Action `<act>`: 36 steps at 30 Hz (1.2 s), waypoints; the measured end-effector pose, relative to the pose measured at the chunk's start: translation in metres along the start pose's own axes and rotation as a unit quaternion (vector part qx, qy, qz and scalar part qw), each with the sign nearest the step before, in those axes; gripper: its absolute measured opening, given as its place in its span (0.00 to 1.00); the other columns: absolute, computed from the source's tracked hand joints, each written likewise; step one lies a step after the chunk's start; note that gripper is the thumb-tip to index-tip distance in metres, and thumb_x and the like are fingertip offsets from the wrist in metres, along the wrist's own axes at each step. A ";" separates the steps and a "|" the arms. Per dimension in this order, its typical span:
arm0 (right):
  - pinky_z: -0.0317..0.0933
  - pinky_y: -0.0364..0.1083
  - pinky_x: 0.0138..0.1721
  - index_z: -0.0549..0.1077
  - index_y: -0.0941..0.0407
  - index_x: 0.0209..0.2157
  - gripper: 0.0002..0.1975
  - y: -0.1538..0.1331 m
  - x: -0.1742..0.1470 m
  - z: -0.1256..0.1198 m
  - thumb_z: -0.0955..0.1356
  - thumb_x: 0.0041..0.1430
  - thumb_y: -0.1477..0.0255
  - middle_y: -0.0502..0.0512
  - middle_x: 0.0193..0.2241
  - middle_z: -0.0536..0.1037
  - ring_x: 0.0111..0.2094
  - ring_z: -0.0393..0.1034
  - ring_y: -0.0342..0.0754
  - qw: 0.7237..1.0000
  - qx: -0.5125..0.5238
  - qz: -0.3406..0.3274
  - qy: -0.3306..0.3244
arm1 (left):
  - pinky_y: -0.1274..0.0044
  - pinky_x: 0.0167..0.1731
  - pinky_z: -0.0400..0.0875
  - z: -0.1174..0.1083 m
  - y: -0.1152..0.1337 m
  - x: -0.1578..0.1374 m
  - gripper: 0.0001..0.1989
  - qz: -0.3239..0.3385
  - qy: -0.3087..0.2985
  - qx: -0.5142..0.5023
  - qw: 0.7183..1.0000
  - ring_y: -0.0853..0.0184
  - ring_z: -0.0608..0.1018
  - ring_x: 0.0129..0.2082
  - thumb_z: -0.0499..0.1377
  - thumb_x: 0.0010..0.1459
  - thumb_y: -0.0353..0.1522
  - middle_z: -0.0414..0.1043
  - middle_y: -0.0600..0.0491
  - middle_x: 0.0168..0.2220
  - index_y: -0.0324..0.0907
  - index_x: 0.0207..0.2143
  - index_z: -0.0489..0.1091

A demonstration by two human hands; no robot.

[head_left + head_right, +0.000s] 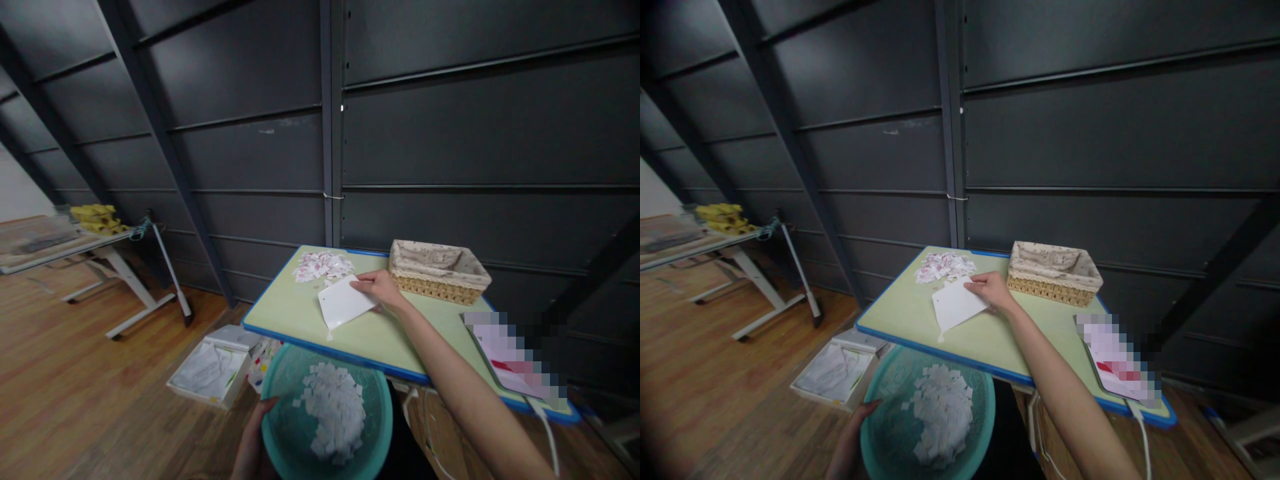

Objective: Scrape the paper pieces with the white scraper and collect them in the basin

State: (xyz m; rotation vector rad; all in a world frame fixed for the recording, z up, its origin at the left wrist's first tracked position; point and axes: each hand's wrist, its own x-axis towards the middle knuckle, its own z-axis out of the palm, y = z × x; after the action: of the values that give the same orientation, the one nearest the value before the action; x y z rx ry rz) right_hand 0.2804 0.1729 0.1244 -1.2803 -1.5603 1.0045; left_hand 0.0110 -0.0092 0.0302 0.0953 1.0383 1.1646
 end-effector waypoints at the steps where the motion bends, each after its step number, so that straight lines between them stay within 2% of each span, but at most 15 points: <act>1: 0.46 0.40 0.13 0.79 0.63 0.27 0.18 -0.002 -0.001 0.002 0.71 0.43 0.60 0.53 0.16 0.72 0.14 0.59 0.41 1.000 0.007 0.003 -0.007 | 0.58 0.43 0.72 0.002 0.000 -0.001 0.11 -0.001 0.003 -0.001 1.000 0.48 0.81 0.39 0.62 0.51 0.31 0.83 0.46 0.27 0.36 0.37 0.75; 5: 0.50 0.41 0.15 0.80 0.63 0.29 0.19 -0.001 -0.001 0.007 0.73 0.41 0.60 0.54 0.18 0.75 0.16 0.61 0.42 0.999 0.028 0.007 -0.030 | 0.62 0.46 0.72 0.011 0.001 -0.007 0.05 0.018 0.014 -0.010 1.000 0.50 0.81 0.41 0.61 0.50 0.28 0.81 0.48 0.22 0.37 0.30 0.76; 8: 0.52 0.40 0.17 0.80 0.63 0.31 0.20 0.003 0.001 0.008 0.74 0.41 0.60 0.55 0.21 0.76 0.18 0.64 0.42 0.998 0.039 0.002 -0.051 | 0.63 0.48 0.71 0.016 0.000 -0.010 0.03 0.021 0.024 -0.010 0.999 0.51 0.81 0.42 0.61 0.49 0.28 0.82 0.47 0.23 0.38 0.26 0.76; 11: 0.54 0.40 0.19 0.80 0.64 0.32 0.21 0.006 0.000 0.011 0.74 0.41 0.61 0.56 0.23 0.78 0.20 0.65 0.42 0.994 0.062 0.001 -0.086 | 0.62 0.48 0.71 0.018 -0.003 -0.010 0.03 0.019 0.025 -0.008 0.999 0.51 0.81 0.42 0.62 0.48 0.29 0.83 0.47 0.26 0.39 0.28 0.76; 13: 0.54 0.40 0.19 0.80 0.64 0.31 0.21 0.006 0.000 0.012 0.75 0.40 0.60 0.57 0.23 0.78 0.20 0.66 0.43 0.990 0.066 0.000 -0.125 | 0.60 0.48 0.71 0.017 -0.004 -0.008 0.07 0.026 0.011 -0.010 1.000 0.50 0.80 0.43 0.63 0.47 0.29 0.83 0.47 0.28 0.38 0.32 0.76; 15: 0.56 0.41 0.20 0.80 0.64 0.31 0.22 0.005 0.001 0.012 0.76 0.39 0.60 0.58 0.24 0.79 0.21 0.68 0.44 0.988 0.076 0.000 -0.131 | 0.60 0.47 0.71 0.015 -0.005 -0.007 0.08 0.025 -0.001 -0.006 1.000 0.49 0.80 0.44 0.62 0.48 0.29 0.83 0.47 0.28 0.37 0.34 0.76; 17: 0.59 0.43 0.23 0.80 0.64 0.34 0.24 0.007 0.005 0.009 0.75 0.39 0.59 0.61 0.27 0.80 0.23 0.70 0.47 0.993 0.101 -0.013 -0.058 | 0.60 0.47 0.71 0.014 -0.005 -0.005 0.07 0.025 0.005 -0.003 1.000 0.50 0.80 0.43 0.62 0.49 0.30 0.82 0.48 0.25 0.37 0.32 0.76; 19: 0.64 0.46 0.28 0.80 0.64 0.38 0.26 0.010 0.011 0.002 0.74 0.41 0.57 0.63 0.33 0.81 0.29 0.73 0.51 0.990 0.107 -0.041 0.084 | 0.60 0.48 0.71 0.011 -0.005 -0.005 0.03 0.031 0.011 -0.003 0.999 0.50 0.81 0.42 0.62 0.48 0.30 0.81 0.50 0.21 0.40 0.27 0.75; 21: 0.66 0.49 0.35 0.79 0.63 0.41 0.27 0.015 0.018 -0.005 0.73 0.44 0.57 0.63 0.37 0.81 0.35 0.75 0.55 0.971 0.057 -0.071 0.221 | 0.61 0.49 0.70 0.009 -0.005 -0.005 0.02 0.031 0.001 -0.002 1.000 0.51 0.81 0.41 0.63 0.48 0.30 0.80 0.51 0.19 0.41 0.25 0.74; 23: 0.66 0.51 0.40 0.79 0.62 0.42 0.25 0.019 0.023 -0.009 0.71 0.48 0.57 0.63 0.39 0.81 0.38 0.75 0.57 0.951 -0.016 -0.094 0.295 | 0.61 0.49 0.70 0.007 -0.005 -0.004 0.03 0.027 -0.003 -0.004 1.000 0.51 0.81 0.41 0.63 0.48 0.30 0.80 0.51 0.19 0.40 0.28 0.75; 25: 0.66 0.52 0.42 0.79 0.60 0.43 0.23 0.023 0.024 -0.008 0.69 0.52 0.58 0.61 0.41 0.80 0.40 0.75 0.58 0.940 -0.070 -0.118 0.311 | 0.60 0.50 0.69 0.005 -0.006 -0.003 0.09 0.031 0.002 -0.007 0.999 0.51 0.81 0.41 0.63 0.49 0.30 0.82 0.50 0.22 0.39 0.35 0.75; 30: 0.65 0.50 0.45 0.79 0.55 0.43 0.17 0.024 0.026 0.011 0.66 0.58 0.62 0.57 0.43 0.79 0.45 0.74 0.58 0.940 -0.145 -0.152 0.269 | 0.59 0.51 0.68 0.002 -0.007 0.001 0.27 -0.004 0.002 -0.015 1.000 0.50 0.80 0.43 0.62 0.50 0.30 0.83 0.44 0.35 0.35 0.54 0.67; 36: 0.65 0.50 0.45 0.80 0.56 0.42 0.16 0.024 0.032 0.016 0.65 0.58 0.64 0.59 0.42 0.79 0.44 0.75 0.57 0.944 -0.161 -0.152 0.245 | 0.58 0.50 0.68 -0.004 -0.007 0.007 0.32 -0.021 0.011 -0.013 1.000 0.49 0.80 0.44 0.62 0.50 0.31 0.83 0.42 0.39 0.34 0.58 0.62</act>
State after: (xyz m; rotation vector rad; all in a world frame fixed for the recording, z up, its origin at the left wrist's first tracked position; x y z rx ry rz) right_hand 0.2686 0.2073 0.1002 -1.3260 -1.4935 0.2093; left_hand 0.0130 -0.0088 0.0195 0.0397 1.0398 1.1440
